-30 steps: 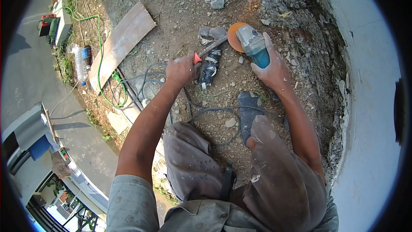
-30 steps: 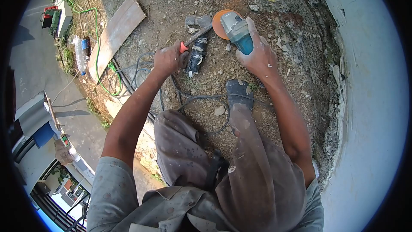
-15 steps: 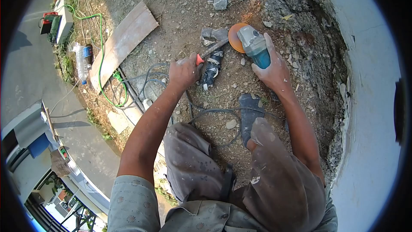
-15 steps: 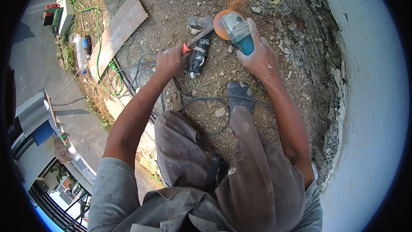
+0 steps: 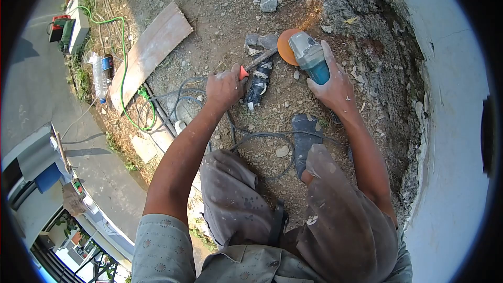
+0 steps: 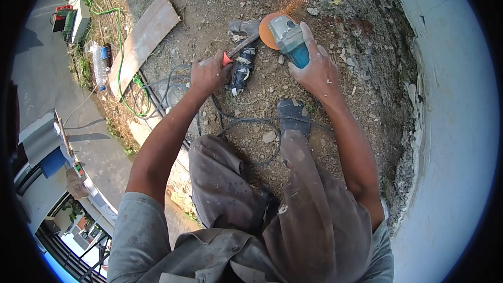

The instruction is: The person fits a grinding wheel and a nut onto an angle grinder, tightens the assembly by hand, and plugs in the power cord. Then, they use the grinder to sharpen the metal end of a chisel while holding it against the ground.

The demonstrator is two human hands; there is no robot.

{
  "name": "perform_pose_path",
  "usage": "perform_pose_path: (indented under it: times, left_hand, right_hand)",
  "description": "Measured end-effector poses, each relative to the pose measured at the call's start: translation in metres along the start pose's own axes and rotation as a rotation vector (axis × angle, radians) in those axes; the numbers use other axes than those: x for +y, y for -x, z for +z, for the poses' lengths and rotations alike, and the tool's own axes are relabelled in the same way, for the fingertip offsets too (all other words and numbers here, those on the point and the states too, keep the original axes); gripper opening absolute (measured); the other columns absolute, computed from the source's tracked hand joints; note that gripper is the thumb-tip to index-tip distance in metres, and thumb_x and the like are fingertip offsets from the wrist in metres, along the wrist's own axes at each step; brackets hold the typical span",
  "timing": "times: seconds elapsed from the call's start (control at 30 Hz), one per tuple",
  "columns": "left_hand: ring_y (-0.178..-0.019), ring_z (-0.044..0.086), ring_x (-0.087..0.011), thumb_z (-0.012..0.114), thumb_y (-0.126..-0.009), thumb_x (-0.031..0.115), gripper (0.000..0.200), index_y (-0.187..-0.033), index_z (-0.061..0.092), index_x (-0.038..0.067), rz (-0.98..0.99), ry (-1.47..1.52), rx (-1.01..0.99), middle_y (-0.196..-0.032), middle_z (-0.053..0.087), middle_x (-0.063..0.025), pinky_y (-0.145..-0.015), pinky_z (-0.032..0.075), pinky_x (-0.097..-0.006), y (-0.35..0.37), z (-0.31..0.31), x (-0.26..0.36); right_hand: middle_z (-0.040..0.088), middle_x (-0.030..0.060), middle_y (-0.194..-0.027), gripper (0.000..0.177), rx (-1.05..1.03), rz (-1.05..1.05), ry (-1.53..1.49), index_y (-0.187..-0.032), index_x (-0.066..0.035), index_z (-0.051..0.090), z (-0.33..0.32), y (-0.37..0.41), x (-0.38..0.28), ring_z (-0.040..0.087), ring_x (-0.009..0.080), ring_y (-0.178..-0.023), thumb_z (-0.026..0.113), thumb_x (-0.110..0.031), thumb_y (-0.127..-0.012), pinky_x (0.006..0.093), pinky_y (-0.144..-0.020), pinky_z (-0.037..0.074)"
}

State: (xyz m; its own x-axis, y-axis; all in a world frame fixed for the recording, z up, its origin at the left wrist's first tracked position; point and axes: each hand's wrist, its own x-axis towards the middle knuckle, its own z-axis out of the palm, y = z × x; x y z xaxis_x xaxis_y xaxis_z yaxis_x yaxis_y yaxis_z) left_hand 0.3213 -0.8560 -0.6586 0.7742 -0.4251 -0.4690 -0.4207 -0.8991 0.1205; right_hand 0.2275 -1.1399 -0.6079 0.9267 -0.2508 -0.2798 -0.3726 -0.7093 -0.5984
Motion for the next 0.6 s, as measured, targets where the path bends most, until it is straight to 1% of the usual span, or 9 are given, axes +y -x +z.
perform_pose_path:
  times: [0.07,0.17,0.27,0.6]
  left_hand:
    - [-0.094,0.071,-0.0348,0.058,-0.097,0.042,0.039,-0.12,0.05,0.011,-0.009,0.005,-0.006,-0.094,0.074,-0.0145,-0.104,0.04,-0.0583,-0.001,0.0,0.001]
    - [-0.094,0.071,-0.035,0.058,-0.097,0.042,0.039,-0.12,0.051,0.011,-0.008,0.006,-0.002,-0.094,0.074,-0.0145,-0.104,0.04,-0.0584,-0.001,0.0,0.001]
    - [-0.094,0.071,-0.0351,0.057,-0.097,0.042,0.039,-0.119,0.051,0.011,-0.001,0.011,0.01,-0.094,0.074,-0.0145,-0.104,0.041,-0.0582,0.0,0.0,0.0]
    - [-0.095,0.071,-0.0346,0.057,-0.098,0.043,0.039,-0.12,0.051,0.011,-0.002,0.0,-0.003,-0.095,0.074,-0.0145,-0.104,0.04,-0.0578,-0.001,-0.001,0.0]
  right_hand:
    - [0.062,0.0256,-0.13,0.101,0.009,-0.018,0.024,-0.16,-0.023,0.022,0.001,0.002,0.0,0.063,0.0461,-0.114,0.076,-0.02,-0.075,0.0498,-0.095,0.052]
    - [0.062,0.0254,-0.13,0.101,-0.032,0.012,0.027,-0.16,-0.024,0.022,0.0,0.006,-0.008,0.063,0.0459,-0.112,0.076,-0.021,-0.075,0.0497,-0.095,0.052]
    - [0.063,0.0257,-0.128,0.101,-0.004,0.018,0.012,-0.16,-0.025,0.022,0.002,0.006,-0.006,0.064,0.0459,-0.111,0.076,-0.021,-0.075,0.0498,-0.094,0.052]
    - [0.063,0.0264,-0.128,0.101,0.007,0.032,0.036,-0.16,-0.023,0.021,-0.003,-0.004,-0.001,0.064,0.0456,-0.112,0.076,-0.021,-0.075,0.0488,-0.094,0.052]
